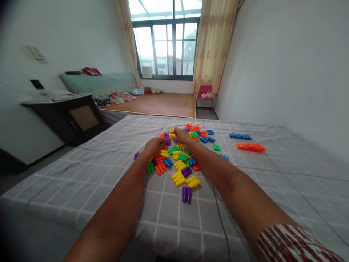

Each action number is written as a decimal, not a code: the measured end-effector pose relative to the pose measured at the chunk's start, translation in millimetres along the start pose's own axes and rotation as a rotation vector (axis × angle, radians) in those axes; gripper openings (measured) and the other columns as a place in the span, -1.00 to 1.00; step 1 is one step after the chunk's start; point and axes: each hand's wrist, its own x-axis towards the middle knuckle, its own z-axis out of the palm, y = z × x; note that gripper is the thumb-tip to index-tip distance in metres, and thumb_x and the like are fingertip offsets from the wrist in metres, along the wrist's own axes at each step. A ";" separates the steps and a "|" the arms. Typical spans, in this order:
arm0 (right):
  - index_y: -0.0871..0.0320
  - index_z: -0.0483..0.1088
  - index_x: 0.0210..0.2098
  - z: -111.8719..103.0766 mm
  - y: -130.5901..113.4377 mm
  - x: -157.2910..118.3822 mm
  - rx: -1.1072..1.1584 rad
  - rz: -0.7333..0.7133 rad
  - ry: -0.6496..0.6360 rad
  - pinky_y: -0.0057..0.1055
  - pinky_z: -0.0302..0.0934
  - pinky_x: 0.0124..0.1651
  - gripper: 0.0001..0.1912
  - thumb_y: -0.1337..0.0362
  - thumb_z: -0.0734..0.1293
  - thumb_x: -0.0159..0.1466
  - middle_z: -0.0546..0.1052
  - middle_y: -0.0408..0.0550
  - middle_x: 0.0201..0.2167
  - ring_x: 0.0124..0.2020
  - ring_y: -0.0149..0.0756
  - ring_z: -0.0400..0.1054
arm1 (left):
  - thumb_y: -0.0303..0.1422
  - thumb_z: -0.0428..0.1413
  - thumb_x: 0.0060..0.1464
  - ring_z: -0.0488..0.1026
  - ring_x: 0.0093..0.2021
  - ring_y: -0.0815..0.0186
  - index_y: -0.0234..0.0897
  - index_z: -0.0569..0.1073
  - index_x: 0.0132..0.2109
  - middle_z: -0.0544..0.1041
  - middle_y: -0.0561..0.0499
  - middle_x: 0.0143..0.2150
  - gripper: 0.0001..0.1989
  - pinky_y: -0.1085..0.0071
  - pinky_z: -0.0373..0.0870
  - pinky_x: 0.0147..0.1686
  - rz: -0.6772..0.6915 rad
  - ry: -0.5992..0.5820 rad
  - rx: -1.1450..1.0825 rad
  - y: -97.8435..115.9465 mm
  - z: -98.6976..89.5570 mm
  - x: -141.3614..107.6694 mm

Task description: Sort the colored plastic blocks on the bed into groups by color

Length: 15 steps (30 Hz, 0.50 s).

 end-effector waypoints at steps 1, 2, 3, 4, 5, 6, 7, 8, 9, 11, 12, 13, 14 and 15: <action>0.22 0.40 -0.09 -0.7 4.8 -0.6 0.080 -0.027 -0.051 -0.43 0.27 -0.30 -0.63 0.12 0.40 0.20 0.58 0.11 -0.19 -0.30 -0.24 0.44 | -0.30 -0.05 0.19 0.53 -0.12 0.23 -0.03 0.57 -0.03 0.62 0.01 -0.08 -0.66 0.43 0.37 -0.20 -0.007 0.003 0.001 -0.2 0.0 0.1; 0.22 0.42 -0.13 -3.3 10.3 -2.0 0.166 -0.061 -0.125 -0.46 0.27 -0.33 -0.66 0.13 0.40 0.19 0.58 0.06 -0.23 -0.33 -0.28 0.43 | -0.30 -0.04 0.19 0.53 -0.11 0.23 -0.03 0.57 -0.02 0.62 0.01 -0.07 -0.67 0.43 0.37 -0.20 -0.014 0.011 0.000 -0.5 -0.1 0.3; 0.22 0.43 -0.16 -7.4 16.3 -4.0 0.244 -0.101 -0.214 -0.48 0.26 -0.36 -0.67 0.12 0.39 0.19 0.58 0.01 -0.26 -0.36 -0.33 0.42 | -0.30 -0.04 0.19 0.53 -0.11 0.22 -0.03 0.57 -0.02 0.62 0.00 -0.07 -0.67 0.42 0.38 -0.19 -0.026 0.021 -0.005 -0.9 -0.3 0.6; 0.22 0.45 -0.18 -12.7 22.2 -6.2 0.306 -0.144 -0.303 -0.50 0.26 -0.37 -0.68 0.10 0.39 0.19 0.58 -0.03 -0.30 -0.38 -0.36 0.41 | -0.29 -0.04 0.19 0.53 -0.10 0.21 -0.03 0.57 -0.02 0.61 -0.01 -0.06 -0.67 0.41 0.38 -0.19 -0.040 0.033 -0.012 -1.2 -0.6 0.9; 0.22 0.47 -0.20 -18.8 27.6 -8.6 0.344 -0.182 -0.379 -0.52 0.25 -0.38 -0.67 0.08 0.38 0.18 0.57 -0.06 -0.33 -0.40 -0.37 0.40 | -0.28 -0.04 0.19 0.53 -0.10 0.20 -0.04 0.57 -0.02 0.61 -0.02 -0.06 -0.67 0.39 0.39 -0.18 -0.059 0.045 -0.021 -1.7 -1.1 1.3; 0.22 0.48 -0.22 -25.0 32.4 -10.9 0.363 -0.210 -0.433 -0.52 0.25 -0.38 -0.65 0.05 0.37 0.18 0.57 -0.08 -0.35 -0.40 -0.38 0.40 | -0.27 -0.04 0.19 0.53 -0.10 0.18 -0.05 0.56 -0.02 0.61 -0.03 -0.05 -0.67 0.37 0.40 -0.18 -0.082 0.055 -0.032 -2.3 -1.8 1.6; 0.22 0.50 -0.23 -31.0 36.2 -13.0 0.369 -0.227 -0.463 -0.52 0.25 -0.37 -0.64 0.03 0.36 0.17 0.57 -0.09 -0.37 -0.40 -0.38 0.39 | -0.27 -0.04 0.19 0.53 -0.10 0.16 -0.05 0.56 -0.02 0.61 -0.04 -0.05 -0.67 0.35 0.41 -0.17 -0.107 0.064 -0.042 -3.1 -2.6 1.8; 0.22 0.51 -0.24 -36.2 39.1 -14.9 0.370 -0.235 -0.476 -0.51 0.25 -0.35 -0.63 0.02 0.36 0.17 0.57 -0.10 -0.37 -0.39 -0.38 0.40 | -0.26 -0.03 0.19 0.53 -0.09 0.15 -0.06 0.56 -0.01 0.61 -0.05 -0.05 -0.67 0.34 0.41 -0.17 -0.131 0.073 -0.052 -4.1 -3.5 2.0; 0.22 0.52 -0.24 -40.3 41.2 -16.8 0.370 -0.235 -0.470 -0.50 0.26 -0.33 -0.63 0.02 0.36 0.16 0.57 -0.10 -0.36 -0.38 -0.37 0.40 | -0.26 -0.03 0.20 0.53 -0.09 0.15 -0.06 0.56 -0.01 0.60 -0.04 -0.05 -0.67 0.33 0.42 -0.16 -0.149 0.084 -0.062 -5.4 -4.4 2.2; 0.23 0.52 -0.24 -45.1 44.0 -20.6 0.370 -0.218 -0.433 -0.48 0.26 -0.31 -0.64 0.04 0.35 0.17 0.58 -0.08 -0.35 -0.37 -0.36 0.40 | -0.27 -0.02 0.20 0.53 -0.08 0.18 -0.06 0.56 -0.02 0.61 -0.02 -0.05 -0.69 0.35 0.41 -0.14 -0.163 0.111 -0.083 -8.4 -6.0 3.0; 0.24 0.52 -0.24 -46.0 45.1 -22.9 0.371 -0.206 -0.410 -0.47 0.27 -0.31 -0.65 0.06 0.34 0.18 0.58 -0.08 -0.35 -0.37 -0.35 0.40 | -0.27 -0.01 0.20 0.52 -0.07 0.19 -0.06 0.56 -0.03 0.61 -0.02 -0.05 -0.69 0.36 0.41 -0.12 -0.159 0.122 -0.097 -9.8 -6.5 3.6; 0.24 0.52 -0.24 -46.3 46.2 -25.5 0.372 -0.190 -0.386 -0.46 0.27 -0.31 -0.66 0.08 0.33 0.20 0.58 -0.07 -0.35 -0.37 -0.34 0.40 | -0.28 -0.01 0.20 0.52 -0.07 0.20 -0.07 0.56 -0.03 0.61 -0.01 -0.06 -0.70 0.36 0.41 -0.11 -0.151 0.130 -0.114 -10.7 -6.6 4.5; 0.23 0.51 -0.22 -46.3 47.4 -28.4 0.371 -0.171 -0.354 -0.46 0.27 -0.31 -0.68 0.10 0.31 0.21 0.58 -0.07 -0.34 -0.36 -0.33 0.40 | -0.29 -0.01 0.20 0.52 -0.07 0.20 -0.09 0.56 -0.03 0.61 -0.02 -0.06 -0.70 0.36 0.41 -0.10 -0.138 0.136 -0.135 -10.9 -6.2 5.5; 0.22 0.51 -0.21 -46.2 48.5 -31.4 0.362 -0.151 -0.322 -0.45 0.28 -0.30 -0.70 0.13 0.30 0.23 0.59 -0.07 -0.32 -0.34 -0.32 0.41 | -0.30 -0.01 0.20 0.52 -0.07 0.20 -0.11 0.56 -0.02 0.61 -0.03 -0.06 -0.69 0.36 0.41 -0.09 -0.119 0.144 -0.158 -10.3 -5.4 6.6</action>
